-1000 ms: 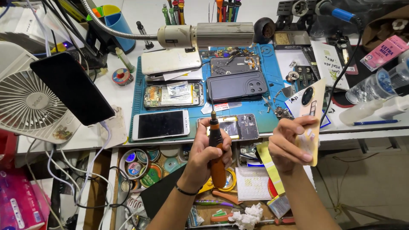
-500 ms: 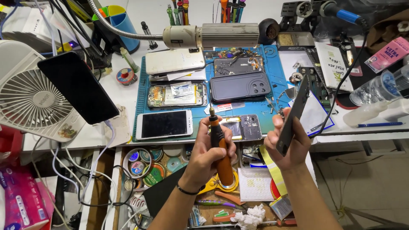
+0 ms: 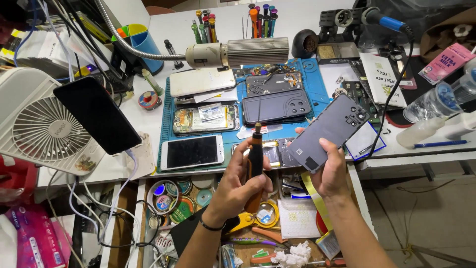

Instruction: Replacing the back cover of a mobile phone, including peeling off protective film and aligning the cover.

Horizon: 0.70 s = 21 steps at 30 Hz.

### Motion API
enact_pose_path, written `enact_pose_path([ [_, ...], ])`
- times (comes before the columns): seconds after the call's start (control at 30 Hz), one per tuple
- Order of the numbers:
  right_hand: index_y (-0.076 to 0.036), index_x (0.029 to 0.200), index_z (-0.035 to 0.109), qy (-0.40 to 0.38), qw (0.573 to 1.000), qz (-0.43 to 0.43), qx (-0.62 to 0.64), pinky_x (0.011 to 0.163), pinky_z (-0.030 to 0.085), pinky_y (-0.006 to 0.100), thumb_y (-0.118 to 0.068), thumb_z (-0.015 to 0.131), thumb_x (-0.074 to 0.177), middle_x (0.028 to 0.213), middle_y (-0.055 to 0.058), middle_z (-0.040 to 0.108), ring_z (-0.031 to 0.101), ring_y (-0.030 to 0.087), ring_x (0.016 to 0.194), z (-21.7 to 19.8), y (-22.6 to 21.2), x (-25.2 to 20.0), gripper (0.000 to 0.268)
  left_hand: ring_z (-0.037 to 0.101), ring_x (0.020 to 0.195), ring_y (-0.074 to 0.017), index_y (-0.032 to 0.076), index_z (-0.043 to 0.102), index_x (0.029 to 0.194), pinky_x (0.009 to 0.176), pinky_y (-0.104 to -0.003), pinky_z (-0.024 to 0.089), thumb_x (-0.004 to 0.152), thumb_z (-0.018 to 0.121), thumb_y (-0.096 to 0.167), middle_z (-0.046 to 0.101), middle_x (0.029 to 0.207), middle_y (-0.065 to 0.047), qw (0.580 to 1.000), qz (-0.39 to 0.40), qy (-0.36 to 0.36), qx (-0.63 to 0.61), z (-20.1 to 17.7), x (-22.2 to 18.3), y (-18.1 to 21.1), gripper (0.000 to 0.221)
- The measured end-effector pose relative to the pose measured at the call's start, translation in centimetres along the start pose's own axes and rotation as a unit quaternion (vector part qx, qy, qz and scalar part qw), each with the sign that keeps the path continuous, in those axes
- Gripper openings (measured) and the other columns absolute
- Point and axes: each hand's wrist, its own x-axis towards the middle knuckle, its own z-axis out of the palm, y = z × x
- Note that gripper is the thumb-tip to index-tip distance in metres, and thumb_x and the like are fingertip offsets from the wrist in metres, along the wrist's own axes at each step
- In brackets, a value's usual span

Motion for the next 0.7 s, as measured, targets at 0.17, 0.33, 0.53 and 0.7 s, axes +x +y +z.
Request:
enact_pose_path([
  [0.17,0.003,0.130,0.052,-0.011,1.000,-0.011,0.011,0.070,0.061,0.043,-0.021,0.050,0.090,0.118,0.025,0.069,0.066,0.031,0.092,-0.4,0.5,0.2,0.047,0.065,0.059,-0.0191,0.010,0.020,0.165,0.051,-0.029,0.058,0.103,0.058,0.010,0.062,0.103,-0.016,1.000,-0.003,-0.014,-0.024,0.7,-0.1,1.3,0.073],
  [0.33,-0.005,0.142,0.039,-0.088,0.995,0.003,0.041,0.064,0.064,0.041,-0.023,0.048,0.091,0.143,0.027,0.059,0.064,0.028,0.099,-1.6,1.1,0.5,0.054,0.054,0.047,-0.0104,0.001,0.048,0.145,0.043,-0.024,0.048,0.100,0.064,0.022,0.054,0.065,0.000,0.999,-0.019,0.037,0.031,0.8,0.0,0.7,0.052],
  [0.53,0.003,0.140,0.045,-0.156,0.983,0.034,0.090,0.065,0.062,0.042,-0.026,0.045,0.094,0.141,0.025,0.060,0.068,0.035,0.093,-1.7,1.5,0.5,0.054,0.063,0.051,-0.0187,0.008,0.042,0.141,0.049,-0.030,0.058,0.104,0.061,0.018,0.060,0.084,-0.012,1.000,0.006,0.009,-0.027,0.4,0.2,0.0,0.043],
  [0.7,0.008,0.138,0.048,-0.207,0.972,0.078,0.083,0.062,0.062,0.037,-0.026,0.051,0.090,0.138,0.022,0.061,0.066,0.025,0.090,-0.6,1.4,-0.5,0.059,0.061,0.063,-0.0089,0.010,0.052,0.134,0.056,-0.022,0.050,0.099,0.064,0.011,0.068,0.123,-0.008,0.943,0.113,0.091,0.300,1.6,0.5,-0.5,0.038],
])
